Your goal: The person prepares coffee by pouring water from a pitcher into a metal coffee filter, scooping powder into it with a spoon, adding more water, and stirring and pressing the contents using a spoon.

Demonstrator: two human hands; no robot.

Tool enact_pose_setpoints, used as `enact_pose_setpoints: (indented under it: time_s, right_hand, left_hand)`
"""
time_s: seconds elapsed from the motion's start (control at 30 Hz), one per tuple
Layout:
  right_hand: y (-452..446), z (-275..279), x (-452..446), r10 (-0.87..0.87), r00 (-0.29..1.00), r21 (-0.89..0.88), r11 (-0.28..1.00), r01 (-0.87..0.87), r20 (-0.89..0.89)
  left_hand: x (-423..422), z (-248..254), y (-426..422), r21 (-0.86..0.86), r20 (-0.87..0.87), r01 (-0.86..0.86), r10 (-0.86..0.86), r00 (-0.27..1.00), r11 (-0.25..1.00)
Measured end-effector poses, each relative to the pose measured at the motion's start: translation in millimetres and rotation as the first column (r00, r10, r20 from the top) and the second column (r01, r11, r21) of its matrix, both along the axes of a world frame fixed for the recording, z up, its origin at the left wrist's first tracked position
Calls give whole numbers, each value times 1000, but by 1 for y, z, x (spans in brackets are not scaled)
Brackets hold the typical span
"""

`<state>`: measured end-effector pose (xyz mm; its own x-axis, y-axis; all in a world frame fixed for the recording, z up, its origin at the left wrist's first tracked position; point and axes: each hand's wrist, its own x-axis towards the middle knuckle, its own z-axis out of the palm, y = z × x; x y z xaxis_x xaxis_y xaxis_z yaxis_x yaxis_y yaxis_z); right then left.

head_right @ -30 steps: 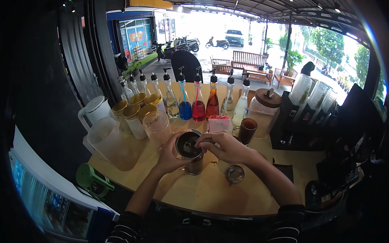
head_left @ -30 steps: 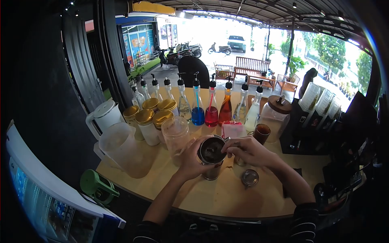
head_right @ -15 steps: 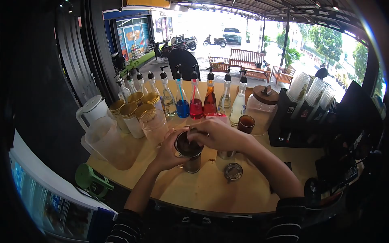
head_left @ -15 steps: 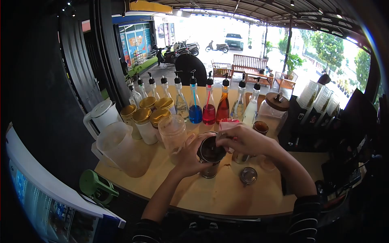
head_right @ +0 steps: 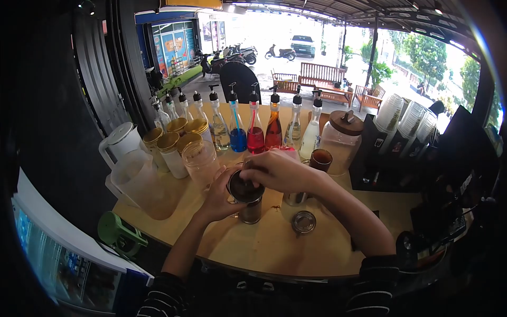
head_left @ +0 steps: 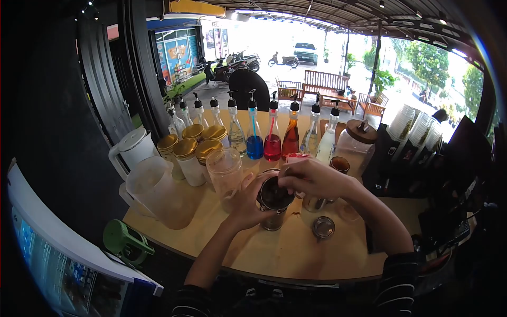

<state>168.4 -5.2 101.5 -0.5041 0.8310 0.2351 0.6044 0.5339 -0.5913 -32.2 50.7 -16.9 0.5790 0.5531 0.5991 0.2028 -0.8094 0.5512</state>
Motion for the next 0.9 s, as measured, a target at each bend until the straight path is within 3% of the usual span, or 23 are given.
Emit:
enact_pose_setpoints:
  time_s: [0.1, 0.2, 0.27, 0.37, 0.5, 0.67, 0.73, 0.83, 0.9]
  right_hand:
    - [0, 1, -1, 44, 996, -83, 996, -38, 83]
    - [4, 3, 1, 47, 997, 11, 999, -47, -69]
    - [2, 6, -5, 19, 989, -64, 998, -9, 147]
    - [3, 8, -10, 2, 990, 95, 995, -15, 144]
    - [6, -1, -16, 83, 989, 171, 980, -103, 122]
    - [8, 8, -17, 37, 988, 75, 996, -48, 148]
    - [5, 5, -21, 60, 960, 51, 996, -77, 273]
    - [13, -16, -19, 35, 992, 121, 991, -50, 124]
    - [6, -11, -21, 20, 997, 78, 997, -25, 71]
  left_hand:
    - [1, -1, 0, -6, -12, -10, 10, 1000, 1000]
    - [1, -2, -1, 8, 8, -13, 13, 1000, 1000]
    - [2, -2, 0, -9, 2, -7, 7, 1000, 1000]
    - [3, -7, 1, 6, -9, -38, 38, 999, 999]
    - [1, -9, 4, -32, -18, -18, 17, 1000, 999]
    - [-2, -7, 2, -41, 0, -39, 39, 999, 998]
    - [-2, -6, 0, -42, 2, -45, 45, 999, 998]
    - [-3, -11, 4, -45, 10, -33, 33, 999, 998]
    - [-5, -10, 4, -48, 17, -19, 20, 1000, 999]
